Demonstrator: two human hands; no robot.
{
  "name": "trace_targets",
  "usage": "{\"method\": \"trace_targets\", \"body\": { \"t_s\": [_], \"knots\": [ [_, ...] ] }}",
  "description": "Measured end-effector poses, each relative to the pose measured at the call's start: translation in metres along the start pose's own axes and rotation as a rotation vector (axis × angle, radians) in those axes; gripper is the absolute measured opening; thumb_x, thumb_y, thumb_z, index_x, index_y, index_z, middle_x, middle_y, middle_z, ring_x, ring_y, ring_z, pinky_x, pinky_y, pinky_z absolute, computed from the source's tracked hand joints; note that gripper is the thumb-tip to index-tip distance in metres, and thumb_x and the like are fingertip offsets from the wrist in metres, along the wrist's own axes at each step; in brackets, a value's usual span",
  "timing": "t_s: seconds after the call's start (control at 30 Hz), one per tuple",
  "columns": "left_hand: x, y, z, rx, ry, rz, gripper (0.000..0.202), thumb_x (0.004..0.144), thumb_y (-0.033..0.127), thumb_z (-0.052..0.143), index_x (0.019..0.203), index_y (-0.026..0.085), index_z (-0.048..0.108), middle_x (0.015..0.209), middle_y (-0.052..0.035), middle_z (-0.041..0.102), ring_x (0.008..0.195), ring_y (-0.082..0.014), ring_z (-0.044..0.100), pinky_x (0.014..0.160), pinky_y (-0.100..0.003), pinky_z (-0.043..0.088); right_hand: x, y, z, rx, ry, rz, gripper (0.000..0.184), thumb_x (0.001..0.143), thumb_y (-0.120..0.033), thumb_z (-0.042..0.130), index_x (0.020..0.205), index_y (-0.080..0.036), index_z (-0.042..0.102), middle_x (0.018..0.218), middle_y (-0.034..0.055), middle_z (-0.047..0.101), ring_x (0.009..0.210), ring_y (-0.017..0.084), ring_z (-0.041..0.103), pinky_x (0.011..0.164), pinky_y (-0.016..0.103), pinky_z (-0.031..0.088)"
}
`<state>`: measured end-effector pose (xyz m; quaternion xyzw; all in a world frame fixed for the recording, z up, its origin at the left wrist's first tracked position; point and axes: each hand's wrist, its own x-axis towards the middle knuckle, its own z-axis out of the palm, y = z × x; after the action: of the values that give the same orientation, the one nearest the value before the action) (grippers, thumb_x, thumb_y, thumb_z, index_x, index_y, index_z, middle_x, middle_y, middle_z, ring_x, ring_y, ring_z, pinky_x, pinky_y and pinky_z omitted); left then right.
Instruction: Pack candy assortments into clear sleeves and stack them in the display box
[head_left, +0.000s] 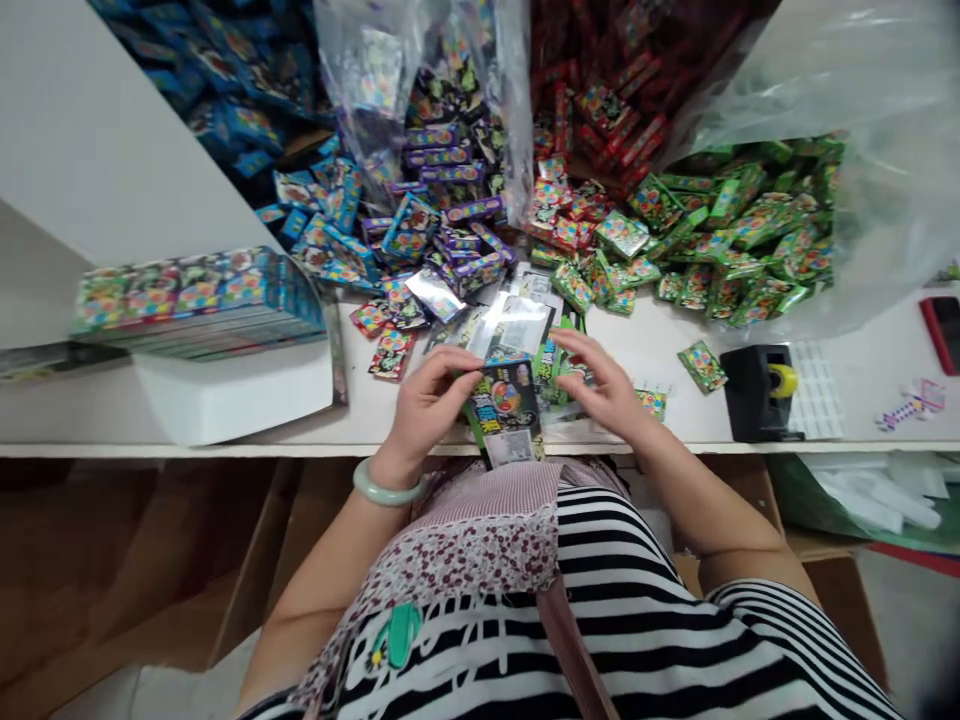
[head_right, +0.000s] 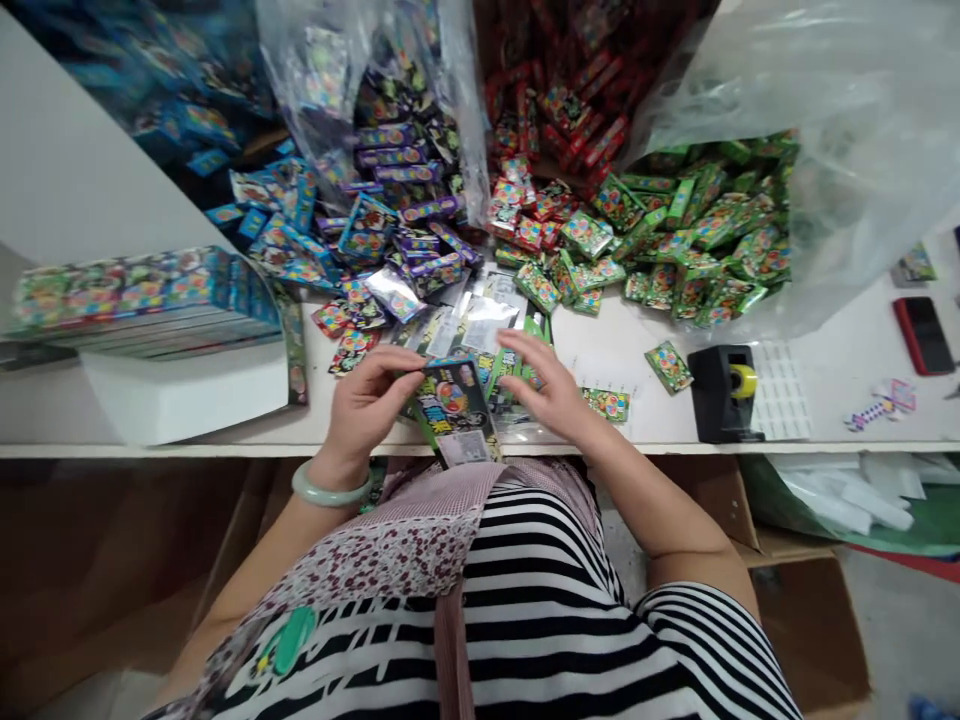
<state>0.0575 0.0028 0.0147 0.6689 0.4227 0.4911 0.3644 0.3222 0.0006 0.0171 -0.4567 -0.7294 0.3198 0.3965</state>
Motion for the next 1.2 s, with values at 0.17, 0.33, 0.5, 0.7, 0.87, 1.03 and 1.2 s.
{"method": "trace_targets", "body": {
  "t_s": [0.17,0.33,0.5,0.7,0.87,1.03,1.2],
  "knots": [
    [0.002,-0.006,0.000,-0.015,0.047,-0.017,0.005,0.089,0.025,0.069,0.090,0.022,0.071,0.089,-0.0020,0.069,0.086,-0.0144,0.065,0.075,-0.028,0.052,-0.019,0.058,-0.056,-0.367,0.046,0.436,0.019,0.087,-0.029,0.061,0.097,-0.019,0.074,0.098,0.0084,0.068,0.077,0.019,0.062,0.080,0.038,0.050],
    [0.003,-0.005,0.007,0.000,0.029,-0.029,0.009,0.090,0.030,0.068,0.092,0.022,0.070,0.090,-0.0024,0.068,0.087,-0.0151,0.064,0.076,-0.029,0.052,-0.021,0.074,-0.053,-0.467,-0.081,0.555,0.016,0.083,-0.031,0.064,0.091,-0.020,0.073,0.094,0.0063,0.064,0.073,0.018,0.058,0.078,0.035,0.046],
    [0.002,-0.005,0.003,-0.006,0.038,-0.025,0.005,0.090,0.027,0.068,0.092,0.022,0.070,0.090,-0.0018,0.067,0.086,-0.0140,0.064,0.074,-0.027,0.050,-0.027,0.077,-0.052,-0.225,-0.021,0.623,0.019,0.080,-0.040,0.061,0.081,-0.021,0.063,0.084,0.0025,0.063,0.073,0.016,0.056,0.075,0.033,0.046],
    [0.004,-0.007,0.011,-0.031,0.004,0.025,0.006,0.090,0.026,0.068,0.095,0.022,0.068,0.092,-0.0020,0.065,0.089,-0.0136,0.063,0.079,-0.027,0.050,-0.007,0.032,-0.067,0.241,-0.025,0.638,0.041,0.069,-0.058,0.073,0.074,-0.021,0.056,0.077,0.0003,0.060,0.073,0.015,0.058,0.072,0.031,0.049],
    [0.009,0.003,0.021,-0.035,-0.038,0.079,0.009,0.093,0.029,0.065,0.091,0.021,0.063,0.088,-0.0022,0.063,0.086,-0.0145,0.062,0.079,-0.031,0.050,0.045,-0.043,-0.035,0.218,-0.306,0.193,0.029,0.085,-0.049,0.066,0.075,-0.022,0.061,0.088,0.0049,0.066,0.084,0.018,0.060,0.081,0.034,0.048],
    [0.010,0.010,0.016,-0.044,-0.073,0.033,0.016,0.097,0.034,0.057,0.090,0.021,0.060,0.088,-0.0029,0.062,0.086,-0.0157,0.060,0.080,-0.032,0.050,0.082,-0.059,0.000,-0.004,-0.485,0.108,0.018,0.084,-0.036,0.066,0.073,-0.021,0.063,0.082,0.0038,0.067,0.078,0.018,0.060,0.077,0.034,0.046],
    [0.010,0.008,0.012,-0.067,-0.069,0.009,0.028,0.101,0.042,0.048,0.087,0.021,0.059,0.086,-0.0031,0.061,0.084,-0.0160,0.059,0.079,-0.033,0.049,0.089,-0.052,0.008,-0.013,-0.553,0.218,0.018,0.084,-0.034,0.065,0.072,-0.021,0.063,0.069,0.0010,0.065,0.061,0.014,0.053,0.058,0.029,0.040]
  ]
}}
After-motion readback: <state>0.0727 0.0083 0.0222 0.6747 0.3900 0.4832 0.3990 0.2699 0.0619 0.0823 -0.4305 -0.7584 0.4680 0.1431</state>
